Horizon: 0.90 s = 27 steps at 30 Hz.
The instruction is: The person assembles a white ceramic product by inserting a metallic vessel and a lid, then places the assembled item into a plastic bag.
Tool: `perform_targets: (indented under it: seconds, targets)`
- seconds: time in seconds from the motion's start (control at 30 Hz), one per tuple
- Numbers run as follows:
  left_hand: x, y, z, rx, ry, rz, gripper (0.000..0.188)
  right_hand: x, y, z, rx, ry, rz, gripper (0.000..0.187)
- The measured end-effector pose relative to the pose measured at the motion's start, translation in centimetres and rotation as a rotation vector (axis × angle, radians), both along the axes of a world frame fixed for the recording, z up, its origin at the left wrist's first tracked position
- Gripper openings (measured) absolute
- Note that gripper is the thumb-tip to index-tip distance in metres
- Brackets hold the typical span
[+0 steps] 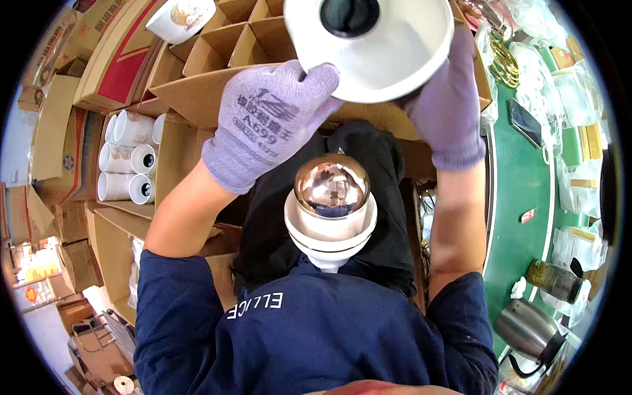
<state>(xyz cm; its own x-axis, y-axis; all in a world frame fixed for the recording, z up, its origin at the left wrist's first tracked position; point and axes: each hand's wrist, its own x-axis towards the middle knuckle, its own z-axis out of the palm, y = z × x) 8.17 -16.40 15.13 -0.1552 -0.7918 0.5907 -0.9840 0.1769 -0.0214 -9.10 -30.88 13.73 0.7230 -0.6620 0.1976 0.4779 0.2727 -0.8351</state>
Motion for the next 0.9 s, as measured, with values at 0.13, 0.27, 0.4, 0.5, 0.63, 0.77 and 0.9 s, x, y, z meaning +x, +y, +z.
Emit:
perform_targets:
  seconds: [0.13, 0.27, 0.4, 0.5, 0.63, 0.77, 0.9]
  targets:
    - [2.3, 3.4, 0.5, 0.102, 0.265, -0.201, 0.088, 1.3, -0.4, -3.3, -0.166, 0.194, -0.403, 0.046]
    - [4.5, 3.2, -4.3, -0.111, 1.385, -0.347, 0.104, 2.7, 1.0, -6.0, -0.76, -0.035, -0.8, 0.046]
    - [0.4, 1.4, -4.2, -0.062, 1.685, -0.478, 0.103, -0.2, 4.2, -8.8, -0.936, 0.155, -0.391, 0.075]
    - [0.8, 2.9, -5.2, 0.126, 1.672, -0.442, 0.112, -2.8, 4.7, -8.6, -0.406, -0.01, 0.024, 0.095]
    - [2.2, 4.2, -11.0, 0.233, 1.44, -0.491, 0.112, -3.7, 6.0, -10.4, -0.437, 0.281, -0.073, 0.12]
    - [0.8, 6.5, -13.1, 0.258, 1.477, -0.526, 0.114, -5.1, 8.0, -10.3, -0.483, 0.416, -0.062, 0.124]
    - [-0.4, 7.4, -13.3, 0.233, 1.551, -0.549, 0.115, -5.6, 8.7, -10.6, -0.515, 0.39, -0.065, 0.118]
